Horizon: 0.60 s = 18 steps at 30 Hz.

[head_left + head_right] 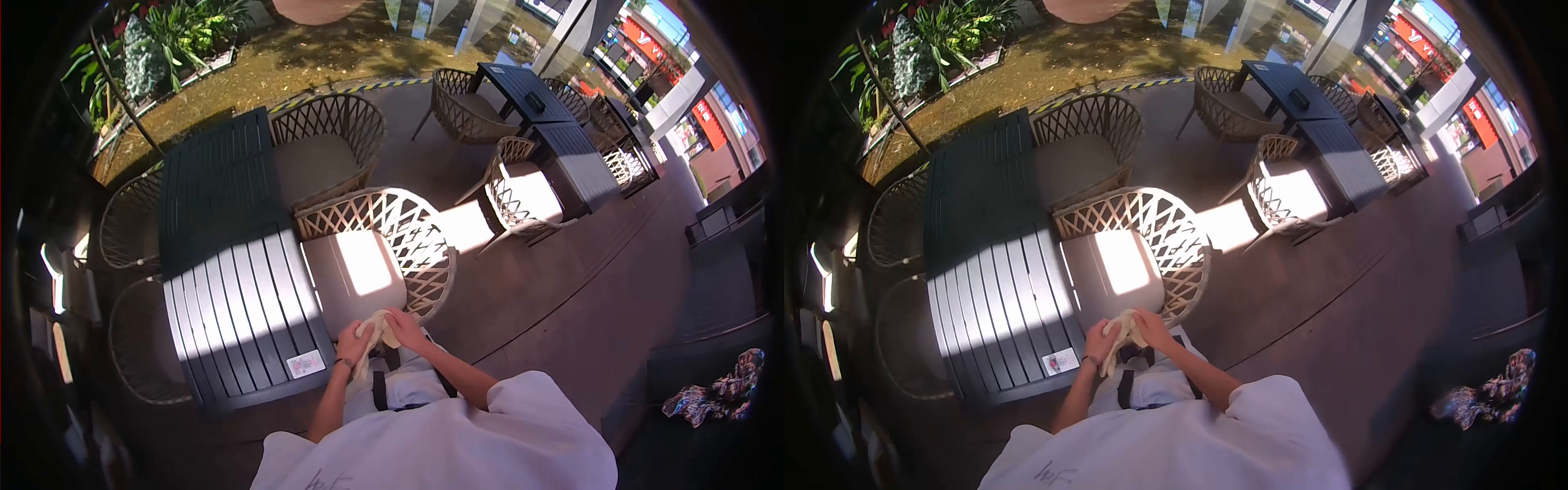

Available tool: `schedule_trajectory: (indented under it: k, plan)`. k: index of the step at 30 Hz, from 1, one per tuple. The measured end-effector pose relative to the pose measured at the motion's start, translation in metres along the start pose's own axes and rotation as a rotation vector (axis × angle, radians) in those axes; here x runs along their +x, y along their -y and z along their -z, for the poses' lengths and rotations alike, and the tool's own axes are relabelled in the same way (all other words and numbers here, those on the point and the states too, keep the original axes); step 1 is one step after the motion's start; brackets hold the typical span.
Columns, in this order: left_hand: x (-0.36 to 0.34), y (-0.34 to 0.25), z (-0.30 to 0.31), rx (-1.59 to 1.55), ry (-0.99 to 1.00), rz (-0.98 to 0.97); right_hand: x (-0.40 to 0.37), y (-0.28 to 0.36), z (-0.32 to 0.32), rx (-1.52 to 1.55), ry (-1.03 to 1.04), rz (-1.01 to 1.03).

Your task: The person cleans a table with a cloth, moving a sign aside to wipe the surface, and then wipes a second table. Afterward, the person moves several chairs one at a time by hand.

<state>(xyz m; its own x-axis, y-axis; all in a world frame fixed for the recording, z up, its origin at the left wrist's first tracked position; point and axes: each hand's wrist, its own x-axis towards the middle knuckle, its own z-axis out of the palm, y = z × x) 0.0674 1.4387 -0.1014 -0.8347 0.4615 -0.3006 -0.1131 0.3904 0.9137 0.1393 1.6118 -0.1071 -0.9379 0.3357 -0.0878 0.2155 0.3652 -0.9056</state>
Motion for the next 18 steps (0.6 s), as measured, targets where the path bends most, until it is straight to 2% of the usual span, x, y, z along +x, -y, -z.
schedule_trajectory:
  k: [4, 7, 8, 10, 12, 13, 15, 16, 18]
  plan:
    - [0.002, 0.014, -0.001, 0.047, -0.092, 0.014, 0.026, -0.003, -0.008, -0.037, 0.153, 0.032]
    - [0.003, 0.010, -0.003, 0.018, -0.148, 0.138, 0.047, -0.030, -0.020, -0.082, 0.174, 0.161]
    - [0.010, 0.015, -0.007, 0.135, -0.149, 0.190, 0.053, -0.036, -0.013, -0.095, 0.257, 0.141]
    - [0.018, 0.010, -0.015, 0.128, -0.209, 0.242, 0.078, -0.034, -0.006, -0.116, 0.421, 0.116]
    - [0.027, 0.001, -0.033, 0.137, -0.279, 0.288, 0.095, -0.038, 0.008, -0.008, 0.493, 0.123]
    - [0.033, 0.030, -0.020, 0.110, -0.310, 0.288, 0.105, -0.044, -0.022, 0.034, 0.513, 0.133]
    - [0.046, 0.044, -0.024, 0.070, -0.370, 0.300, 0.124, -0.046, -0.029, 0.029, 0.556, 0.061]
    - [0.052, 0.046, -0.036, 0.058, -0.395, 0.314, 0.131, -0.052, -0.024, 0.032, 0.587, 0.022]
    - [0.069, -0.022, -0.099, 0.039, -0.485, 0.367, 0.157, -0.045, 0.064, 0.021, 0.676, -0.009]
